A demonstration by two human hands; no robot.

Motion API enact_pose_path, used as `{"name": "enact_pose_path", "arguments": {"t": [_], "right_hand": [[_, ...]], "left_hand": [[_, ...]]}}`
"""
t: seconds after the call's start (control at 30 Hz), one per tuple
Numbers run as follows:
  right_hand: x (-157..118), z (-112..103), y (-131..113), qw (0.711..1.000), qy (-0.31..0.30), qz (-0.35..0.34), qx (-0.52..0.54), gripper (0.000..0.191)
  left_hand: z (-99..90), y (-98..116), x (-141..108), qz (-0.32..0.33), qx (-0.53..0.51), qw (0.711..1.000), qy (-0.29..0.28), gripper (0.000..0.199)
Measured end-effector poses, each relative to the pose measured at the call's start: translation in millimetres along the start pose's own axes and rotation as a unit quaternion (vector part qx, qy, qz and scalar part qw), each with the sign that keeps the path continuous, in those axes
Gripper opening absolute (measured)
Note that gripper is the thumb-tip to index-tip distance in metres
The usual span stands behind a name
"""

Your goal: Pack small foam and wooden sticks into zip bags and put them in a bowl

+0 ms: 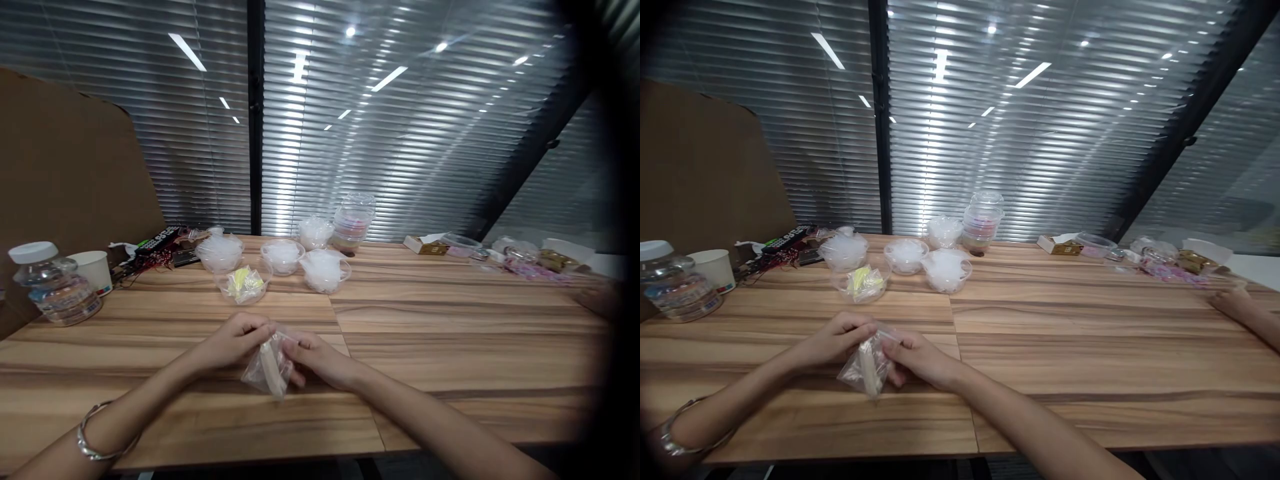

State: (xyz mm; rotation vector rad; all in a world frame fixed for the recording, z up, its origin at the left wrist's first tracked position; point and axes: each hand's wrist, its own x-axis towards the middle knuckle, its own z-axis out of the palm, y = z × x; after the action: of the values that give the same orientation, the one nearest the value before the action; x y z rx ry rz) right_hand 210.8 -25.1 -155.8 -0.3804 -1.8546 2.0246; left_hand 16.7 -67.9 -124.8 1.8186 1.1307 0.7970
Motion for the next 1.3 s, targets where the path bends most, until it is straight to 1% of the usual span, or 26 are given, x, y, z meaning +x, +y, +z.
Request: {"name": "enact_pose_path", "arguments": {"t": [0.03, 0.1, 0.2, 0.3, 0.33, 0.4, 0.47, 0.5, 0.57, 0.63, 0.67, 0.83, 0.87, 0.93, 1.0, 1.07, 1.17, 1.23, 1.3], "right_hand": [[0, 0, 0, 1.000, 0.005, 0.002, 0.008, 0.042], [1, -1, -1, 0.999, 0.035, -0.007, 0.018, 0.042], [1, -2, -1, 0.997, 0.079, -0.018, 0.014, 0.042], [2, -4, -2, 0.995, 0.101, -0.014, -0.021, 0.039], [2, -5, -2, 0.994, 0.104, -0.014, -0.034, 0.038], [1, -7, -2, 0.992, 0.116, -0.017, -0.049, 0.035], [-1, -8, -4, 0.990, 0.125, -0.014, -0.058, 0.032], [-2, -9, -4, 0.991, 0.121, -0.010, -0.062, 0.030], [-3, -9, -5, 0.993, 0.097, -0.006, -0.067, 0.028], [-3, -9, -5, 0.995, 0.070, -0.006, -0.073, 0.030], [-2, -9, -5, 0.995, 0.066, -0.008, -0.077, 0.032], [3, -11, -3, 0.989, 0.106, -0.036, -0.093, 0.035], [3, -12, -2, 0.987, 0.106, -0.048, -0.111, 0.034], [3, -11, -2, 0.975, 0.103, -0.074, -0.180, 0.032], [2, -10, -2, 0.957, 0.117, -0.092, -0.251, 0.030], [1, -9, -2, 0.947, 0.132, -0.098, -0.274, 0.030], [1, -9, -3, 0.957, 0.138, -0.104, -0.234, 0.033], [0, -10, -5, 0.957, 0.162, -0.113, -0.210, 0.033], [1, -11, -7, 0.952, 0.191, -0.118, -0.208, 0.032]], "left_hand": [[-0.9, -1, 0, 0.006, 0.008, 1.000, 0.013, 0.044], [-0.9, -3, 1, 0.011, 0.026, 0.999, 0.027, 0.046], [1.8, -7, 4, -0.003, 0.029, 0.999, 0.020, 0.046], [4.3, -10, 5, -0.021, 0.023, 0.999, 0.013, 0.047], [5.0, -9, 5, -0.024, 0.018, 1.000, 0.005, 0.047], [6.6, -8, 4, -0.028, -0.003, 0.999, -0.028, 0.045], [8.6, -6, 2, -0.036, -0.047, 0.996, -0.069, 0.043], [9.7, -6, 2, -0.042, -0.069, 0.994, -0.077, 0.042], [11.3, -7, 1, -0.050, -0.086, 0.993, -0.069, 0.042], [12.4, -10, 1, -0.047, -0.075, 0.995, -0.045, 0.042], [13.0, -12, 2, -0.043, -0.068, 0.996, -0.035, 0.042], [16.9, -13, 7, -0.039, -0.062, 0.997, 0.013, 0.042], [17.0, -12, 8, -0.034, -0.052, 0.998, 0.025, 0.042], [15.6, -12, 10, -0.016, -0.019, 0.999, 0.045, 0.040], [13.1, -13, 10, 0.003, 0.015, 0.999, 0.046, 0.039], [11.4, -13, 10, 0.012, 0.032, 0.999, 0.029, 0.038], [12.2, -13, 10, 0.003, 0.012, 1.000, 0.011, 0.039], [13.9, -11, 10, -0.004, -0.013, 1.000, 0.016, 0.039], [15.0, -11, 11, -0.002, -0.020, 1.000, 0.022, 0.037]]}}
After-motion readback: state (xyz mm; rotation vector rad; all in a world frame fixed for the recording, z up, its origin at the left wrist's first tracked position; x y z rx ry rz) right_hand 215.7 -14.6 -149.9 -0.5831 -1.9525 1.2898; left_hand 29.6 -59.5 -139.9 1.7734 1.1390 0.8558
